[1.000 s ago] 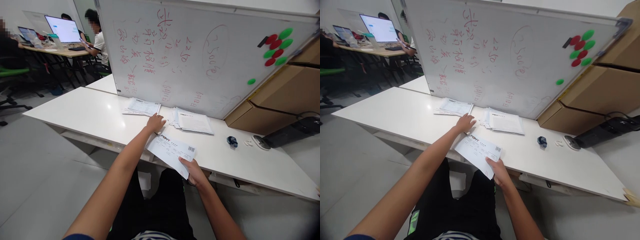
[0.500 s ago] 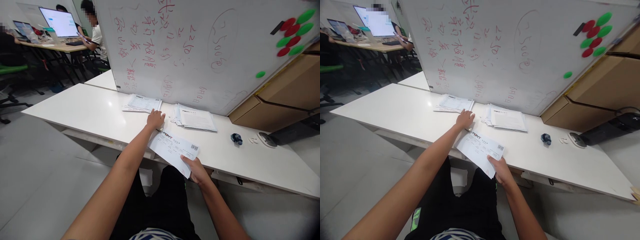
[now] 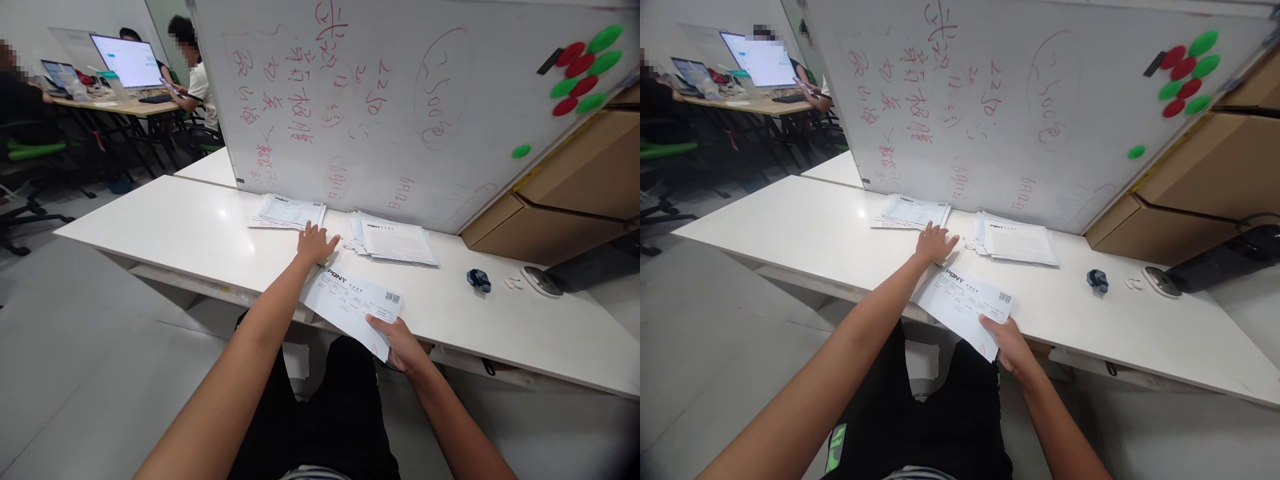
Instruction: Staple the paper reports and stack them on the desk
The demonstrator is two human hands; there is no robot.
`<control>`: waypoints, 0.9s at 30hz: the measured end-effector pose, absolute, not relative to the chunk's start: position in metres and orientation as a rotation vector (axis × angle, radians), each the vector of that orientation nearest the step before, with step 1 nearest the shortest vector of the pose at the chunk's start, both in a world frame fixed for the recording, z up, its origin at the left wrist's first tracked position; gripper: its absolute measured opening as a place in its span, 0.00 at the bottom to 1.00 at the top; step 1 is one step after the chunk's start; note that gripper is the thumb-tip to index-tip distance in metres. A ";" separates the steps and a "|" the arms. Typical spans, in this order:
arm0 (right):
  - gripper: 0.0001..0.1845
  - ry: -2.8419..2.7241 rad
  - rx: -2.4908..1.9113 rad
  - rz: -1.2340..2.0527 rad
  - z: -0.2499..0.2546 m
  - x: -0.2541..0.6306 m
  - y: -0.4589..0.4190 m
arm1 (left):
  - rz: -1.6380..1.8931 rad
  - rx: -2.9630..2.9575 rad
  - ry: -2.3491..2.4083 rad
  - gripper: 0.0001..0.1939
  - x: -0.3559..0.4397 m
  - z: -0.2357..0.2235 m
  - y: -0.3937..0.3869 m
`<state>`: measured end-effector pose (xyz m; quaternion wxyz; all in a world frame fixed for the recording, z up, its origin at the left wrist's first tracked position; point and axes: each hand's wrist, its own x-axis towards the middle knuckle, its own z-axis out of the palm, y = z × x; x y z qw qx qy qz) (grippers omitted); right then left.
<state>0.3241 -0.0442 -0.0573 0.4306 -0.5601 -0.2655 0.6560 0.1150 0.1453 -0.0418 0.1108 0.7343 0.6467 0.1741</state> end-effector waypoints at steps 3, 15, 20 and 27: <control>0.25 -0.680 -1.357 1.657 -0.060 0.326 -0.043 | 0.476 2.236 1.966 0.34 0.120 -0.044 0.143; 0.26 -0.766 -1.357 1.417 -0.069 0.320 -0.054 | 0.668 1.772 2.047 0.33 0.114 -0.020 0.127; 0.27 -0.870 -1.633 0.808 -0.052 0.350 -0.052 | 0.705 1.979 1.807 0.32 0.069 -0.018 0.096; 0.27 -1.172 -1.426 0.761 0.012 0.290 0.064 | 0.664 2.337 1.612 0.21 0.044 -0.053 0.062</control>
